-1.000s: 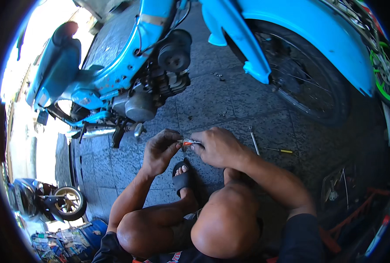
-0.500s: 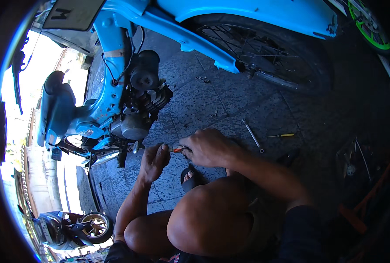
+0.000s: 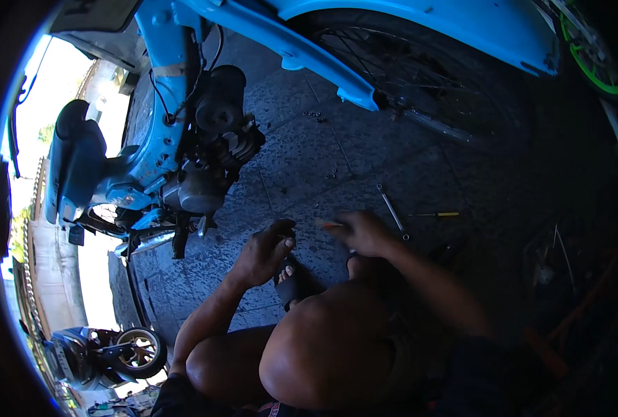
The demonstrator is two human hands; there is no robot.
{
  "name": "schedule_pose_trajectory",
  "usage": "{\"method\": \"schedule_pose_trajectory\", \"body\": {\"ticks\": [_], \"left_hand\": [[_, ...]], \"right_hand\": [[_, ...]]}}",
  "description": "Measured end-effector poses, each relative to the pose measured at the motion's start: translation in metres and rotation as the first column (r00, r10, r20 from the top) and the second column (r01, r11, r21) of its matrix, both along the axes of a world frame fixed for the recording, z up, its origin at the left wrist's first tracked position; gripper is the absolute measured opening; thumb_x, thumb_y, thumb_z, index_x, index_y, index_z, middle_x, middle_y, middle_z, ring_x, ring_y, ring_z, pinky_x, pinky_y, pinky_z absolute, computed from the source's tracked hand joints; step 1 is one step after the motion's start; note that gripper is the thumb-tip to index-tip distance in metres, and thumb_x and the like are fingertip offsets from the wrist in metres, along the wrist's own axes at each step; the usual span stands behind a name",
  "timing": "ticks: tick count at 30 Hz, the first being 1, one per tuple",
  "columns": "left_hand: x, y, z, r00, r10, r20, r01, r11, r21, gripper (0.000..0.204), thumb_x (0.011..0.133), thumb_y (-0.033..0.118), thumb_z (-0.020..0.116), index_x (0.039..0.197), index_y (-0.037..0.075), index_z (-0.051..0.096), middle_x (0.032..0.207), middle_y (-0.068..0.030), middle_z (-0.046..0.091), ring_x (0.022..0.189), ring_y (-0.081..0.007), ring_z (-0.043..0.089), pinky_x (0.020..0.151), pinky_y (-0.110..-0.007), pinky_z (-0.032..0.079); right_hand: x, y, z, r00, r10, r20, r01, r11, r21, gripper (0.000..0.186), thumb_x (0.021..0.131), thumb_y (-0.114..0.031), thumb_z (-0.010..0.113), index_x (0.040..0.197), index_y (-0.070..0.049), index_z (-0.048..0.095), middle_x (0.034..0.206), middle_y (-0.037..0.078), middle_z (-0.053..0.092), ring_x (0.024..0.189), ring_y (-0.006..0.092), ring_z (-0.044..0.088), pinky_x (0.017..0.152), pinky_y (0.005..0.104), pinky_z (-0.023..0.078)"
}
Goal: Applying sealant to a gasket and reassembling the cylinder head of a motorcycle engine.
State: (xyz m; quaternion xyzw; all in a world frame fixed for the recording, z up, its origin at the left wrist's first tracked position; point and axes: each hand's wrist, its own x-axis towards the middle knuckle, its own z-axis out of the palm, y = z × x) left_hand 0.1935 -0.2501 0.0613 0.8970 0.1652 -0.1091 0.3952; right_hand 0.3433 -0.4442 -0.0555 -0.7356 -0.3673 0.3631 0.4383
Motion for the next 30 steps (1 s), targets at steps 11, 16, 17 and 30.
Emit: {"method": "schedule_pose_trajectory", "body": {"ticks": [11, 16, 17, 30], "left_hand": [[-0.040, 0.029, -0.012, 0.978, 0.118, -0.173, -0.140, 0.983, -0.120, 0.041, 0.091, 0.028, 0.062, 0.120, -0.001, 0.060, 0.105, -0.0215, 0.069, 0.099, -0.0346, 0.067, 0.087, -0.040, 0.052], [-0.036, 0.029, -0.028, 0.996, 0.085, 0.022, -0.080, 0.982, -0.171, 0.040, 0.092, 0.025, 0.062, 0.120, -0.003, 0.059, 0.097, -0.0198, 0.070, 0.087, -0.0240, 0.071, 0.075, -0.035, 0.054], [-0.040, 0.032, -0.036, 0.995, 0.099, 0.019, -0.094, 0.979, -0.181, 0.040, 0.092, 0.025, 0.062, 0.120, -0.003, 0.059, 0.097, -0.0198, 0.070, 0.087, -0.0240, 0.071, 0.075, -0.035, 0.054], [-0.144, 0.055, -0.172, 0.712, 0.627, -0.317, -0.695, 0.695, -0.185, 0.035, 0.093, 0.027, 0.059, 0.108, -0.004, 0.065, 0.089, -0.0177, 0.070, 0.078, -0.0231, 0.068, 0.070, -0.034, 0.053]], "right_hand": [[0.011, -0.189, -0.058, 0.437, -0.224, 0.871, 0.782, 0.573, -0.245, 0.035, 0.090, -0.031, 0.062, 0.114, -0.006, 0.065, 0.102, 0.020, 0.068, 0.094, 0.0372, 0.066, 0.086, 0.0438, 0.051], [0.014, -0.112, -0.083, 0.777, -0.421, 0.467, 0.595, 0.734, -0.328, 0.028, 0.091, -0.029, 0.063, 0.104, -0.005, 0.068, 0.096, 0.021, 0.068, 0.092, 0.0400, 0.065, 0.079, 0.0447, 0.051], [0.016, -0.080, -0.076, 0.811, -0.381, 0.443, 0.547, 0.761, -0.348, 0.029, 0.090, -0.031, 0.064, 0.101, -0.004, 0.068, 0.092, 0.021, 0.068, 0.089, 0.0412, 0.065, 0.076, 0.0457, 0.051], [0.065, 0.139, -0.156, 0.816, -0.194, 0.545, 0.381, 0.889, -0.255, 0.017, 0.086, -0.015, 0.065, 0.101, -0.009, 0.067, 0.105, 0.013, 0.063, 0.099, 0.0353, 0.060, 0.083, 0.0440, 0.050]]}}
